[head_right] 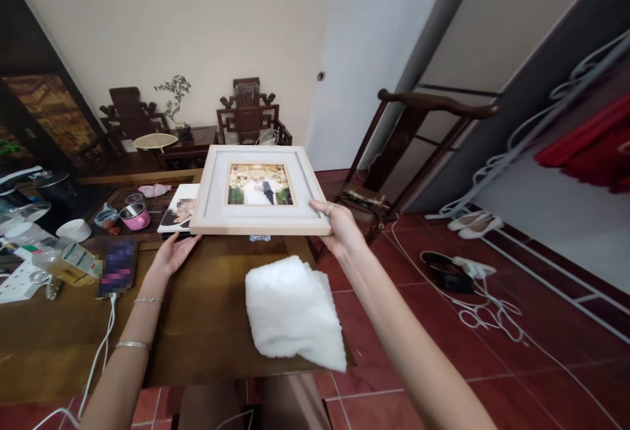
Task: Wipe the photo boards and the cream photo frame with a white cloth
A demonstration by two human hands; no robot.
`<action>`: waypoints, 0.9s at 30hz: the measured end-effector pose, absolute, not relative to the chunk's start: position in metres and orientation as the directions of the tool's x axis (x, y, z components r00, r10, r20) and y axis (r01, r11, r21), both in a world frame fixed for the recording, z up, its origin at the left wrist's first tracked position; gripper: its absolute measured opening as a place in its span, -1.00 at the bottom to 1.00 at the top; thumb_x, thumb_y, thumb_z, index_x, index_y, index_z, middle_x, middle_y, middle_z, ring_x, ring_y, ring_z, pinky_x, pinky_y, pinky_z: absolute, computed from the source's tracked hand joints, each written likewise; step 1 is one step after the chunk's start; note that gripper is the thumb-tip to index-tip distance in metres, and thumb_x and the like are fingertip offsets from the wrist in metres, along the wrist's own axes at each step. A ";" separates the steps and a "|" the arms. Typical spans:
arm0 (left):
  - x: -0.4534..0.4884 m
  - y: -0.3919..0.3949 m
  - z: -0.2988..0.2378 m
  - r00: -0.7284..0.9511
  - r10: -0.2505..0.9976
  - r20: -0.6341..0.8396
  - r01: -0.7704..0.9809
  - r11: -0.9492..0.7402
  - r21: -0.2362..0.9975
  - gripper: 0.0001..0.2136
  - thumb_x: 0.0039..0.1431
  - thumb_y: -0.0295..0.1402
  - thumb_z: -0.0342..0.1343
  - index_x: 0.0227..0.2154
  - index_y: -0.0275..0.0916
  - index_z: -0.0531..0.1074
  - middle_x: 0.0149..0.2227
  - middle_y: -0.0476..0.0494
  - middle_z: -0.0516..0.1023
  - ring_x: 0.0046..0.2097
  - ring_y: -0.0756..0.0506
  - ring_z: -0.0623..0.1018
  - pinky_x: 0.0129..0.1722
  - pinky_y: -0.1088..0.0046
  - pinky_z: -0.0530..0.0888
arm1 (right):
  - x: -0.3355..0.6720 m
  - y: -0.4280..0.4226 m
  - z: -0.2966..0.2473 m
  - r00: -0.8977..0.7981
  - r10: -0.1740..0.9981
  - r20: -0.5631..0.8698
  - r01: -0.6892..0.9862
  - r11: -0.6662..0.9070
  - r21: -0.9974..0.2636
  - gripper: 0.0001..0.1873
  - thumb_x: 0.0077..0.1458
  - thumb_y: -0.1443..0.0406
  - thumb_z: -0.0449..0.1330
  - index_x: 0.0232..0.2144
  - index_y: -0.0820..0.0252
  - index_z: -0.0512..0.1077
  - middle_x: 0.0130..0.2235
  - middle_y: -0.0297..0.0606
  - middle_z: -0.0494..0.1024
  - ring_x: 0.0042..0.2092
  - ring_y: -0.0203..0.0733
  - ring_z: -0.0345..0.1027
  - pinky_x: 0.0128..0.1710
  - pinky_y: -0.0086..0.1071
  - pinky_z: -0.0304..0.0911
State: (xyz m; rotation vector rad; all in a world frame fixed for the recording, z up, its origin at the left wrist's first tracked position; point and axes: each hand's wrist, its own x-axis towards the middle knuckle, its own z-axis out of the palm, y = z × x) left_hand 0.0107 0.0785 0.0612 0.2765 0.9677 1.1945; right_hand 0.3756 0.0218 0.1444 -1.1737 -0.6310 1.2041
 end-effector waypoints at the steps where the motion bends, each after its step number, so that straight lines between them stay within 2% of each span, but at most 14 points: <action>1: 0.010 0.072 0.068 0.045 0.872 -0.488 -0.646 0.398 0.651 -0.52 0.32 -0.32 -0.15 0.16 -0.64 0.07 -0.05 -0.62 0.48 -0.14 -0.17 0.61 -0.15 0.40 0.57 | 0.370 0.010 0.148 0.296 0.939 -0.175 -0.385 -0.050 -0.922 -0.91 -0.07 0.40 0.19 -0.41 0.29 0.45 -0.46 -0.25 0.55 -0.42 -0.21 0.45 -0.37 -0.39 0.43; 3: 0.009 0.054 0.085 0.096 0.892 -0.443 -0.609 0.404 0.682 -0.54 0.32 -0.27 -0.16 0.15 -0.52 0.14 -0.10 -0.50 0.53 -0.16 -0.17 0.61 -0.10 0.28 0.55 | 0.358 -0.010 0.151 0.292 0.948 -0.131 -0.400 -0.003 -0.916 -0.89 -0.13 0.38 0.24 -0.43 0.28 0.46 -0.50 -0.28 0.53 -0.46 -0.23 0.43 -0.43 -0.43 0.41; 5: 0.008 0.029 0.105 0.191 0.919 -0.346 -0.568 0.391 0.725 -0.52 0.31 -0.14 -0.19 0.12 -0.41 0.21 -0.14 -0.39 0.57 -0.14 -0.21 0.60 -0.09 0.14 0.53 | 0.345 -0.029 0.149 0.282 0.954 -0.103 -0.412 0.024 -0.911 -0.84 -0.20 0.34 0.31 -0.47 0.27 0.46 -0.55 -0.32 0.50 -0.53 -0.26 0.37 -0.53 -0.45 0.35; 7: 0.008 0.002 0.122 0.251 0.926 -0.283 -0.547 0.377 0.748 -0.41 0.26 0.02 -0.23 0.06 -0.41 0.28 -0.17 -0.37 0.58 -0.11 -0.25 0.59 -0.09 0.12 0.52 | 0.330 -0.047 0.141 0.262 0.961 -0.090 -0.425 0.031 -0.905 -0.78 -0.28 0.30 0.36 -0.49 0.25 0.45 -0.56 -0.35 0.49 -0.56 -0.27 0.34 -0.57 -0.45 0.30; 9: 0.008 -0.024 0.132 0.248 0.938 -0.243 -0.521 0.341 0.782 -0.35 0.19 0.11 -0.17 0.01 -0.43 0.34 -0.20 -0.36 0.60 -0.12 -0.26 0.59 -0.11 0.16 0.53 | 0.315 -0.064 0.129 0.243 0.966 -0.082 -0.432 0.032 -0.901 -0.72 -0.33 0.27 0.40 -0.49 0.22 0.43 -0.54 -0.36 0.51 -0.53 -0.25 0.36 -0.55 -0.45 0.29; 11: 0.009 -0.046 0.130 0.153 0.953 -0.260 -0.434 0.302 0.849 -0.46 0.16 0.01 0.00 -0.04 -0.41 0.38 -0.26 -0.33 0.61 -0.19 -0.23 0.62 -0.16 0.24 0.55 | 0.301 -0.078 0.115 0.220 0.972 -0.083 -0.418 0.017 -0.908 -0.66 -0.35 0.25 0.42 -0.47 0.20 0.43 -0.50 -0.36 0.53 -0.48 -0.22 0.40 -0.49 -0.44 0.30; 13: 0.007 -0.063 0.119 -0.053 0.961 -0.271 -0.307 0.243 0.920 -0.62 0.10 -0.23 0.19 -0.09 -0.37 0.40 -0.34 -0.24 0.63 -0.32 -0.15 0.63 -0.26 0.35 0.57 | 0.292 -0.090 0.101 0.154 0.985 -0.081 -0.365 -0.020 -0.931 -0.64 -0.28 0.18 0.40 -0.40 0.19 0.43 -0.45 -0.34 0.56 -0.41 -0.17 0.44 -0.42 -0.40 0.33; 14: 0.004 -0.070 0.111 -0.146 0.952 -0.268 -0.257 0.225 0.940 -0.66 0.06 -0.32 0.24 -0.12 -0.37 0.41 -0.38 -0.21 0.63 -0.39 -0.13 0.63 -0.32 0.38 0.57 | 0.290 -0.095 0.094 0.098 0.993 -0.064 -0.319 -0.029 -0.947 -0.63 -0.20 0.13 0.37 -0.34 0.19 0.44 -0.40 -0.31 0.58 -0.35 -0.14 0.46 -0.36 -0.37 0.34; 16: -0.006 -0.081 0.095 -0.181 0.938 -0.296 -0.246 0.248 0.937 -0.73 0.08 -0.37 0.22 -0.16 -0.37 0.43 -0.39 -0.21 0.63 -0.43 -0.09 0.62 -0.37 0.43 0.57 | 0.292 -0.105 0.084 -0.015 1.000 0.020 -0.184 0.017 -0.983 -0.61 0.02 0.05 0.21 -0.19 0.18 0.43 -0.25 -0.24 0.59 -0.18 -0.07 0.46 -0.18 -0.27 0.34; 19: -0.027 -0.092 0.076 -0.191 0.909 -0.371 -0.252 0.320 0.913 -0.79 0.11 -0.41 0.19 -0.18 -0.36 0.43 -0.41 -0.19 0.63 -0.48 -0.08 0.61 -0.43 0.43 0.57 | 0.304 -0.119 0.068 -0.121 0.967 0.222 0.113 0.236 -0.965 -0.56 0.17 0.06 0.06 0.02 0.13 0.32 -0.03 -0.15 0.51 0.04 -0.05 0.35 0.07 -0.13 0.19; 22: -0.041 -0.100 0.065 -0.227 0.897 -0.379 -0.237 0.327 0.915 -0.81 0.10 -0.45 0.18 -0.20 -0.34 0.43 -0.41 -0.17 0.63 -0.48 -0.09 0.61 -0.45 0.42 0.57 | 0.313 -0.133 0.046 -0.228 0.917 0.328 0.426 0.397 -0.813 -0.35 0.05 0.12 0.20 0.16 0.08 0.15 0.17 -0.09 0.32 0.19 0.00 0.15 0.17 -0.06 0.08; 24: -0.043 -0.104 0.060 -0.216 0.888 -0.407 -0.258 0.350 0.901 -0.84 0.12 -0.46 0.16 -0.22 -0.33 0.43 -0.42 -0.16 0.63 -0.47 -0.09 0.61 -0.44 0.39 0.58 | 0.315 -0.137 0.029 -0.276 0.889 0.365 0.572 0.457 -0.681 -0.24 -0.03 0.22 0.25 0.20 0.10 0.09 0.24 -0.07 0.20 0.25 0.04 0.03 0.20 -0.03 0.03; 27: -0.040 -0.107 0.054 -0.206 0.876 -0.436 -0.278 0.375 0.884 -0.87 0.12 -0.46 0.15 -0.24 -0.32 0.43 -0.43 -0.15 0.62 -0.49 -0.09 0.61 -0.44 0.39 0.57 | 0.318 -0.131 0.006 -0.269 0.849 0.454 0.661 0.506 -0.554 -0.29 -0.09 0.47 0.08 0.18 0.16 0.14 0.19 -0.07 0.27 0.22 -0.01 0.08 0.20 -0.02 0.05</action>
